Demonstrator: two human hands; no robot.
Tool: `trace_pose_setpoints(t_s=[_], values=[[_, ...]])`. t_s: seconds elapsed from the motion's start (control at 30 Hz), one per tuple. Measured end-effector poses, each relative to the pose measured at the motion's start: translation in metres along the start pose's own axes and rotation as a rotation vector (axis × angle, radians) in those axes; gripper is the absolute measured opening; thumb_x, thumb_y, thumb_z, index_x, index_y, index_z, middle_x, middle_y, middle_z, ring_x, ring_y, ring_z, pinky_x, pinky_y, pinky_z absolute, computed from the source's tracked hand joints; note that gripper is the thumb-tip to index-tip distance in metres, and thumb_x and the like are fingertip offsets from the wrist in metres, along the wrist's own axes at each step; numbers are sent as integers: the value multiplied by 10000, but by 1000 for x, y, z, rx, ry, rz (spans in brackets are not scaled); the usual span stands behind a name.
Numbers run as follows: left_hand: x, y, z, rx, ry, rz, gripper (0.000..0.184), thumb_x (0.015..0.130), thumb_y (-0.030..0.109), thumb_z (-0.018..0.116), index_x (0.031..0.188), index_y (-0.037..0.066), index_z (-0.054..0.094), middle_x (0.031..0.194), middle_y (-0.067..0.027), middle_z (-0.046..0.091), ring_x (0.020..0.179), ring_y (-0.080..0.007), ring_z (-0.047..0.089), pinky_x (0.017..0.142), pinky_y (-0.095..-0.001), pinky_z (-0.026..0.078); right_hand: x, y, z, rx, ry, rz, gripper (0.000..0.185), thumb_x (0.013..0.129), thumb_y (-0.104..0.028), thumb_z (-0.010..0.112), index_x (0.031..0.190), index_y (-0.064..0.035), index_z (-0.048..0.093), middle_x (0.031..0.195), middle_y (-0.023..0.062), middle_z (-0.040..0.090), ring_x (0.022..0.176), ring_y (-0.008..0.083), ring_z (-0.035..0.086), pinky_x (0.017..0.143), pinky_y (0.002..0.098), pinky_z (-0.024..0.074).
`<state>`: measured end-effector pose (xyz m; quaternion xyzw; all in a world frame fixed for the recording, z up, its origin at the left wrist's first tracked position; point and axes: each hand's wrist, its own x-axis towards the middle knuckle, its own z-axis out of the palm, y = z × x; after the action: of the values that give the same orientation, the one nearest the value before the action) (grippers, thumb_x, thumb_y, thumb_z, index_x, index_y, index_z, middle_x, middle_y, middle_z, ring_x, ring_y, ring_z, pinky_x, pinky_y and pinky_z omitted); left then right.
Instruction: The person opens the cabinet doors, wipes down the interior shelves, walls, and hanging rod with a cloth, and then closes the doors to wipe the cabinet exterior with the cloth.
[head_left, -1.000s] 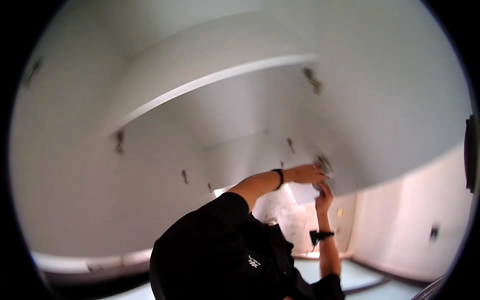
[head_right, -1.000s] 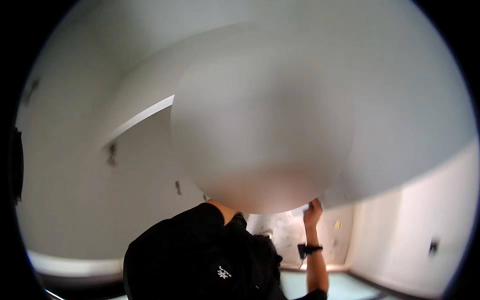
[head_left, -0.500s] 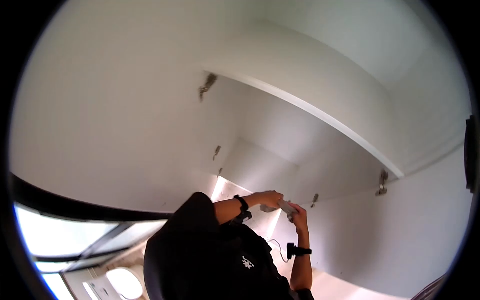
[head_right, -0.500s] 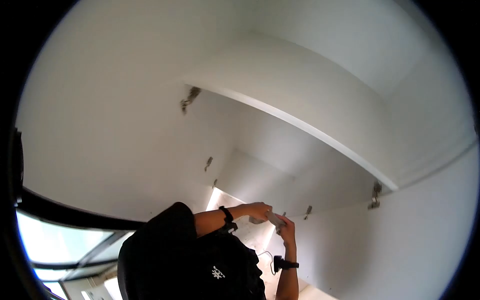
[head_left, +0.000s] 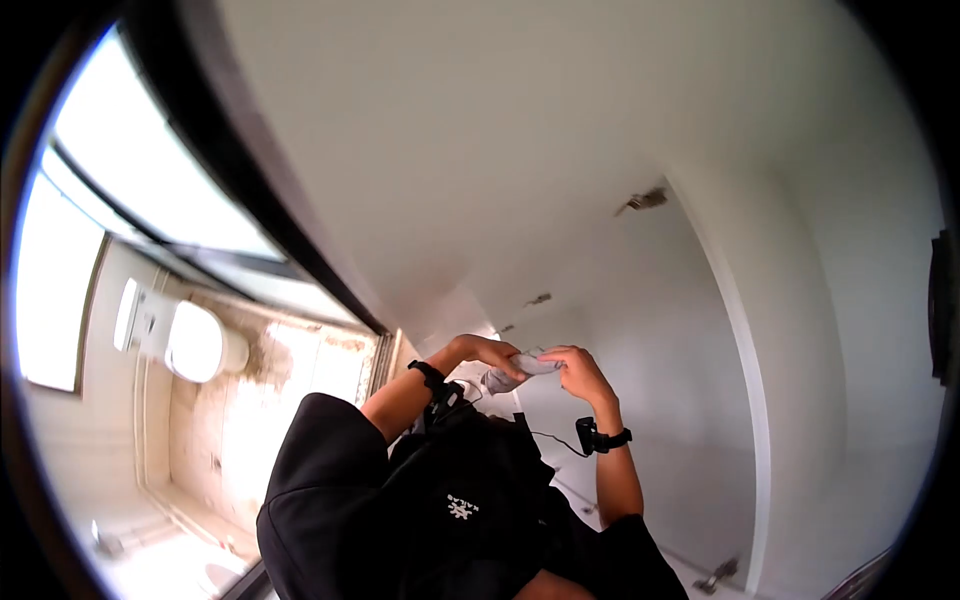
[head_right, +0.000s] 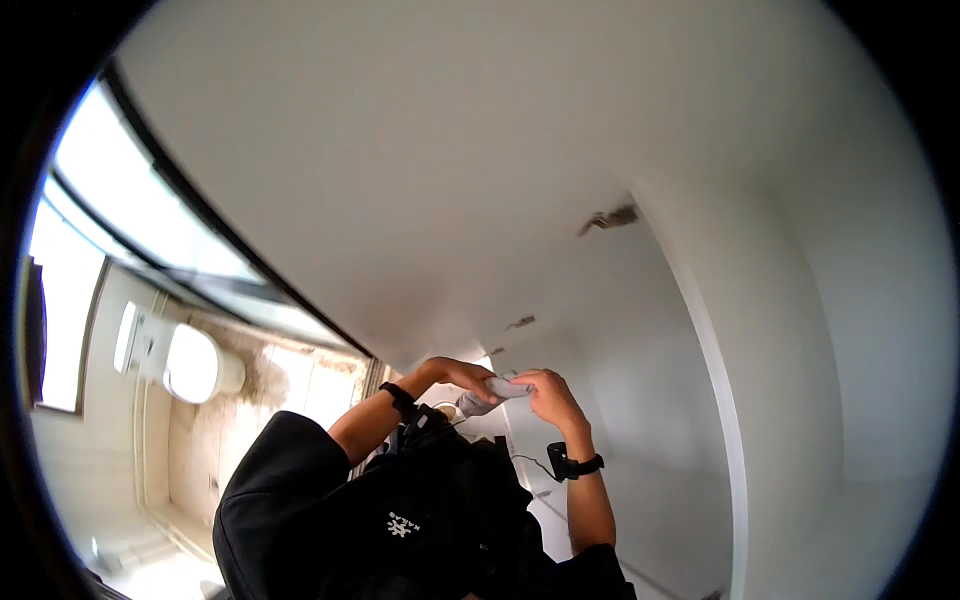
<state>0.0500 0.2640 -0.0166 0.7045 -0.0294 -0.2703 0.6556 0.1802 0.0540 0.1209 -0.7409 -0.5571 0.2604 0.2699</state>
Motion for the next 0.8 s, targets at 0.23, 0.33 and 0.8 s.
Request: trace_pose_setpoints(t_s=[0.23,0.33,0.8], values=[[-87,6,55,16,998,-100,455,874,459,756,1004,29,685,888,-88,673,862,-201,608,778,-363,489,25,4,30,-159,-13,-398,481,784,115,527,1187,-52,729,1318,110,676,1178,317,597,1003,445,464],[-115,35,92,445,1428,-7,359,829,313,805,965,15,659,758,-142,622,729,-197,622,643,-374,483,18,-15,38,-181,92,-557,442,792,102,544,1168,-35,732,1329,100,671,1184,302,585,1025,432,446],[-224,299,83,1274,2266,688,465,731,-66,734,1190,-12,683,1236,-168,656,1055,-343,660,895,-395,550,80,-229,-68,-544,1135,-1069,335,868,-52,703,1202,-35,700,1439,58,565,1254,296,483,1005,457,413]])
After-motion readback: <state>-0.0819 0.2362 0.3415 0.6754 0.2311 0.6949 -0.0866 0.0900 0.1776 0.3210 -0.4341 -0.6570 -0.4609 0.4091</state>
